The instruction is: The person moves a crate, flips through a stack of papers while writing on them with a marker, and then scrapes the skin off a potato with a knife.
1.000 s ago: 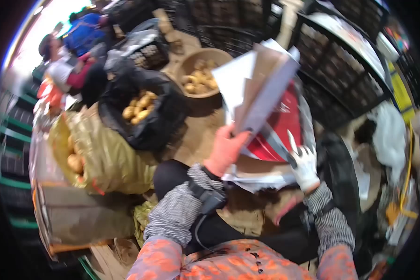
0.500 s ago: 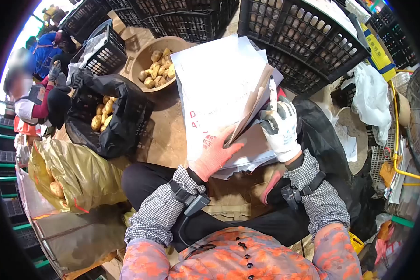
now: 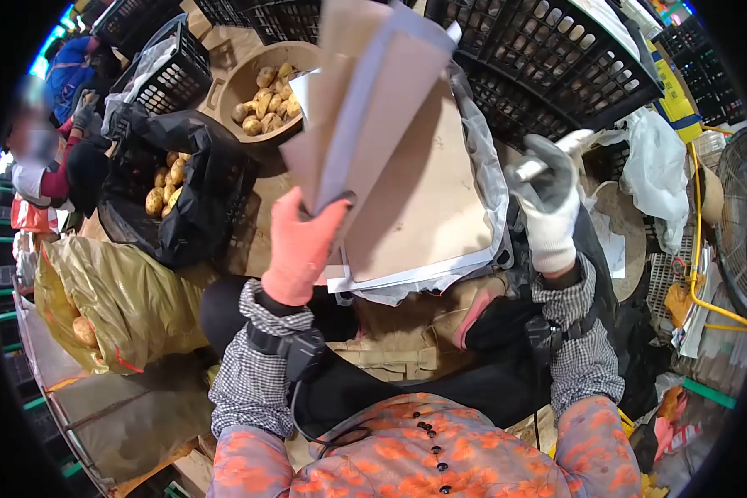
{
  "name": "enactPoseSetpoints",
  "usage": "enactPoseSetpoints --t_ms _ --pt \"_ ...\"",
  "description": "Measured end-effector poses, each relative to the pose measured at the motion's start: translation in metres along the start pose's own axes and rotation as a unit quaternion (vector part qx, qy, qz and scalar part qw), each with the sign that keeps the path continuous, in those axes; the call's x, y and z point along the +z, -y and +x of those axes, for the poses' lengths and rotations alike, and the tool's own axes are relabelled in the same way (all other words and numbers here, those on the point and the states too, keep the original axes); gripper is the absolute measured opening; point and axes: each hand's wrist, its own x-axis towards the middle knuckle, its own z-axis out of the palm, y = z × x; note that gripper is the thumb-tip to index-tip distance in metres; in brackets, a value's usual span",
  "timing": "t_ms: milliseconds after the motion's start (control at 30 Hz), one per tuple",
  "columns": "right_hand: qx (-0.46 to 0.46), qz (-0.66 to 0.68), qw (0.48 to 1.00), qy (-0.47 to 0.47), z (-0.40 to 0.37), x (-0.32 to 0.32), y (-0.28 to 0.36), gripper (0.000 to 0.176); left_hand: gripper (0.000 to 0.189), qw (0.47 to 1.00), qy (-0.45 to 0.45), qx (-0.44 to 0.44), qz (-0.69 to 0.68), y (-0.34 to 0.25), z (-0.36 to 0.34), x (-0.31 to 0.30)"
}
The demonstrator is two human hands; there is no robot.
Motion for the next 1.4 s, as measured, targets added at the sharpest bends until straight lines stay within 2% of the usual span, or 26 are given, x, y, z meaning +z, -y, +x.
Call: enactPoseSetpoints --t_ms 33,100,167,200,233,300,333,400,433,500,567,633,667,700,800,833,900,967,1033,1067,1133,1200,1267,1333,1367,1400 --pt "0.047 0.033 0.998 -0.012 0.002 0.009 -0.006 0.036 0.015 0.998 -0.027 -0.015 -0.06 -0.001 0.001 -0.005" --pt "0.067 -0.054 0.995 0.047 -0.002 0.023 -0.036 0.032 0.015 0.997 -0.026 -0.031 -0.069 -0.004 0.001 -0.015" --pt "0.18 0.007 0.976 0.118 -0.009 0.04 -0.054 0.023 0.014 0.996 -0.027 -0.045 -0.077 -0.009 0.002 -0.017" --pt "0.151 -0.064 0.975 0.149 -0.01 0.048 -0.064 0.019 0.014 0.992 -0.057 -0.047 -0.106 -0.013 0.002 -0.014" --pt "0.23 0.029 0.961 0.151 -0.017 0.049 -0.068 0.02 0.014 0.986 -0.087 -0.05 -0.133 -0.014 0.002 -0.013" --pt "0.255 0.087 0.954 0.132 -0.016 0.063 -0.076 0.025 0.013 0.993 -0.06 -0.053 -0.089 -0.005 0.002 -0.026" --pt "0.256 0.085 0.954 0.133 -0.014 0.068 -0.078 0.025 0.013 0.997 -0.031 -0.051 -0.047 -0.001 0.002 -0.031" --pt "0.189 0.016 0.976 0.109 -0.004 0.08 -0.071 0.031 0.014 0.998 -0.021 -0.031 -0.048 0.002 0.001 -0.032" --pt "0.188 0.015 0.976 0.11 -0.002 0.081 -0.07 0.031 0.014 0.999 -0.008 -0.012 -0.047 0.003 0.001 -0.032" --pt "0.289 0.036 0.946 0.144 -0.001 0.085 -0.07 0.033 0.014 0.998 -0.012 -0.027 -0.053 0.004 0.001 -0.031" --pt "0.28 0.033 0.944 0.169 -0.005 0.081 -0.092 0.031 0.015 0.997 -0.015 -0.044 -0.058 0.003 0.001 -0.033" --pt "0.171 -0.048 0.968 0.177 -0.007 0.077 -0.102 0.028 0.015 1.0 0.008 -0.024 -0.013 -0.001 0.001 -0.036" --pt "0.212 -0.074 0.961 0.164 -0.006 0.076 -0.096 0.026 0.015 1.0 0.006 -0.025 -0.014 -0.001 -0.001 -0.037" --pt "0.212 -0.076 0.96 0.167 -0.007 0.075 -0.097 0.026 0.015 0.999 0.019 -0.019 -0.019 -0.001 -0.003 -0.039" --pt "0.099 -0.195 0.954 0.204 -0.009 0.07 -0.099 0.024 0.013 0.999 0.028 0.02 -0.015 0.003 -0.004 -0.038" --pt "0.099 -0.195 0.954 0.204 -0.01 0.069 -0.1 0.024 0.012 0.998 0.026 0.051 -0.007 0.005 -0.005 -0.036" --pt "0.118 -0.158 0.951 0.238 -0.011 0.068 -0.091 0.023 0.012 0.998 0.027 0.058 -0.015 0.003 -0.004 -0.033" --pt "0.129 -0.142 0.955 0.227 -0.011 0.068 -0.097 0.023 0.012 0.997 0.027 0.065 -0.024 0.005 -0.002 -0.033" --pt "0.161 -0.031 0.98 0.116 -0.009 0.071 -0.1 0.024 0.012 0.997 0.046 0.062 -0.016 0.015 -0.002 -0.036" --pt "0.248 -0.044 0.957 0.143 -0.005 0.07 -0.086 0.024 0.012 0.997 0.046 0.063 -0.016 0.01 -0.002 -0.035" --pt "0.224 -0.064 0.96 0.158 -0.007 0.066 -0.096 0.024 0.011 1.0 0.025 -0.008 0.0 -0.003 -0.003 -0.031" --pt "0.178 -0.104 0.961 0.187 -0.009 0.064 -0.103 0.023 0.01 1.0 0.02 -0.005 -0.02 -0.005 -0.004 -0.027" --pt "0.183 -0.093 0.962 0.179 -0.009 0.059 -0.108 0.023 0.01 0.999 0.014 -0.004 -0.044 0.002 -0.003 -0.028" --pt "0.189 -0.083 0.963 0.171 -0.011 0.057 -0.106 0.023 0.01 0.979 0.025 0.159 0.124 0.025 0.004 -0.037" --pt "0.187 -0.077 0.962 0.182 -0.012 0.057 -0.101 0.024 0.01 0.979 0.025 0.159 0.125 0.029 0.006 -0.038" --pt "0.184 -0.071 0.961 0.192 -0.013 0.057 -0.095 0.025 0.01 0.954 0.044 0.233 0.185 0.031 0.008 -0.039"
